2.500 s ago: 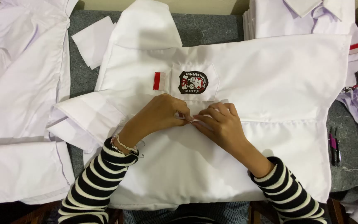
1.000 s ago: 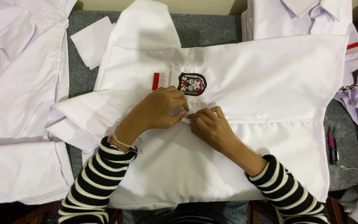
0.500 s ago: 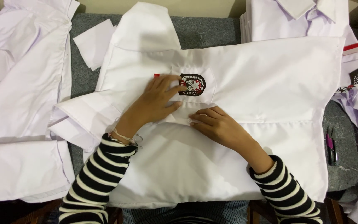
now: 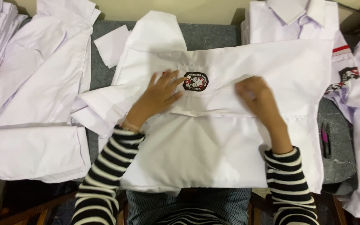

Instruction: A person is buttoning and folding white school shirts on a table in a garment factory.

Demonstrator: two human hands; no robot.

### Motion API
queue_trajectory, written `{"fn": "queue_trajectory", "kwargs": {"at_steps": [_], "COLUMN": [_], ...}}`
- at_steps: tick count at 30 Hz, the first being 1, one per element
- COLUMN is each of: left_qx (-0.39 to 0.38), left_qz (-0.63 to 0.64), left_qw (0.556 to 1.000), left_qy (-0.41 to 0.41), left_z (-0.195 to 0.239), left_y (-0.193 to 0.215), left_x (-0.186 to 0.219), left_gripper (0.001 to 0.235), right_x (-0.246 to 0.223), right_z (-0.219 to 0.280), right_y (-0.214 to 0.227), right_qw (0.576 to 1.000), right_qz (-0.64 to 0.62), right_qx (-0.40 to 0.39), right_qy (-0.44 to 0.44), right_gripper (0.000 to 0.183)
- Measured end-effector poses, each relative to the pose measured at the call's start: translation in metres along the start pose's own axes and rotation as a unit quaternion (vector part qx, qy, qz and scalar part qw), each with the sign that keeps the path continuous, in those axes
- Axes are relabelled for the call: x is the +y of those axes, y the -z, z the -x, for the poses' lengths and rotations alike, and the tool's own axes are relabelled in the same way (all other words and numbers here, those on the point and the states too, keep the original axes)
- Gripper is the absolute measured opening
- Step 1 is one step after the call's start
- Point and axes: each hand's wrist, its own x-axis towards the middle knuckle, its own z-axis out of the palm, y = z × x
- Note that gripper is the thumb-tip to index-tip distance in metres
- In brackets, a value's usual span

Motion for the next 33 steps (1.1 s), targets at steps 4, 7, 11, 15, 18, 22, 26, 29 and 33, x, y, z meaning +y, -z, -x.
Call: {"fn": "queue_trajectory", "kwargs": {"at_steps": [4, 7, 11, 15, 18, 22, 26, 29, 33], "left_qx": [0.019, 0.078, 0.213, 0.326, 0.346, 0.234, 0.267, 0.273, 0.366], "left_qz": [-0.063, -0.148, -0.153, -0.025, -0.003, 0.083, 0.077, 0.040, -0.003], "left_qw": [0.998, 0.986, 0.948, 0.896, 0.875, 0.867, 0.869, 0.865, 0.862], "left_qy": [0.014, 0.018, 0.183, 0.301, 0.338, 0.432, 0.410, 0.418, 0.349], "left_z": [0.053, 0.098, 0.151, 0.190, 0.209, 0.197, 0.188, 0.178, 0.176], "left_y": [0.020, 0.037, 0.052, 0.059, 0.028, 0.058, 0.060, 0.050, 0.029], "left_x": [0.004, -0.005, -0.022, -0.021, -0.055, -0.010, 0.007, 0.009, 0.007], "left_gripper": [0.051, 0.050, 0.058, 0.071, 0.070, 0.068, 0.070, 0.077, 0.075], "right_x": [0.038, 0.067, 0.107, 0.103, 0.134, 0.149, 0.128, 0.122, 0.129], "right_z": [0.038, 0.084, 0.138, 0.148, 0.155, 0.158, 0.151, 0.151, 0.155], "right_y": [0.051, 0.084, 0.095, 0.088, 0.081, 0.075, 0.072, 0.071, 0.070], "right_qw": [0.992, 0.975, 0.955, 0.940, 0.940, 0.947, 0.941, 0.940, 0.916], "right_qz": [0.076, 0.159, 0.181, 0.167, 0.234, 0.248, 0.175, 0.207, 0.315], "right_qx": [0.079, 0.123, 0.126, 0.100, 0.072, 0.036, 0.045, 0.067, 0.113], "right_qy": [-0.064, -0.096, -0.198, -0.280, -0.238, -0.202, -0.286, -0.263, -0.221], "right_gripper": [0.012, 0.016, 0.020, 0.043, 0.038, 0.050, 0.050, 0.055, 0.061]}}
